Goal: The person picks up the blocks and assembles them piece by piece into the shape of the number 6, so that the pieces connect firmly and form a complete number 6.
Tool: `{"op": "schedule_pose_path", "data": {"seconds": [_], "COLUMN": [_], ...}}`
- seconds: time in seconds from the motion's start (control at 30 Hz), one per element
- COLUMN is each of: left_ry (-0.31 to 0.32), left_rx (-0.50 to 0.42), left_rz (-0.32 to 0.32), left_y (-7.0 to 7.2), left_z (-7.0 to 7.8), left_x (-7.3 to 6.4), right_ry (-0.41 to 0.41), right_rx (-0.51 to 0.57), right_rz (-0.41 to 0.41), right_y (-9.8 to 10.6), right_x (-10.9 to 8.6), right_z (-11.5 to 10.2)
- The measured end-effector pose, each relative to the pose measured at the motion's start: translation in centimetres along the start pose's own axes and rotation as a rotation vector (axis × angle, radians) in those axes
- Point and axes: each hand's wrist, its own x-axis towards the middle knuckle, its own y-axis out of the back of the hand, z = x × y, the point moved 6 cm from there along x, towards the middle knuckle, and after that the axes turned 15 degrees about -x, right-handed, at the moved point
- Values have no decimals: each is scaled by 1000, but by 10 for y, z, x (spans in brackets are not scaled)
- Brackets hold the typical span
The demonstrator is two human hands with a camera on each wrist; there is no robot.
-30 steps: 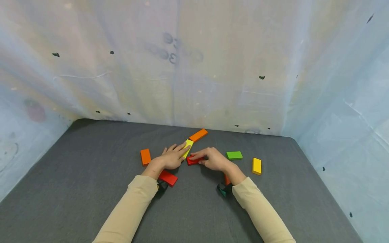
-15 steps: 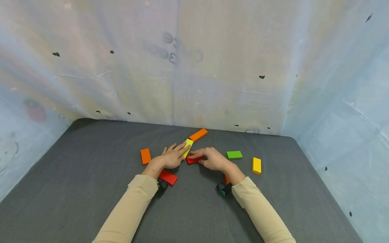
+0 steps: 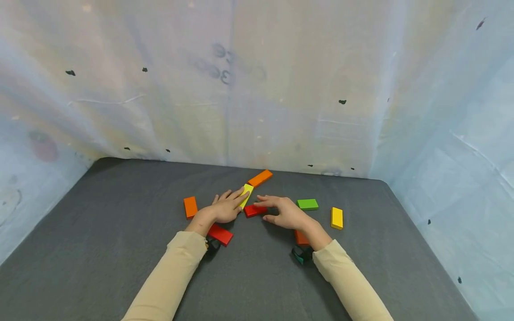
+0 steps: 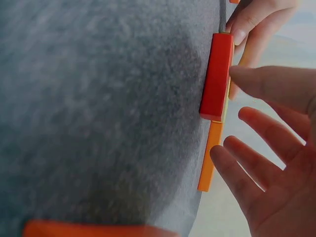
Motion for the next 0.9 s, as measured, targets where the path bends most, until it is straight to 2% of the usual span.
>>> {"op": "schedule_pose_path", "data": {"seconds": [0.4,0.9], "left_ry": [-17,-38], "left_rx": [-18,-40], "left_rz": [-10,-33], "left_y": [0,2], "left_z": [0,-1], "left_x": [-1,0], "right_ry": [-44,-40], "right_rx": [41,22], "right_rz": [34,84], "right_y": [8,12], "right_x": [-29,-51], "right_z": [10,19]}}
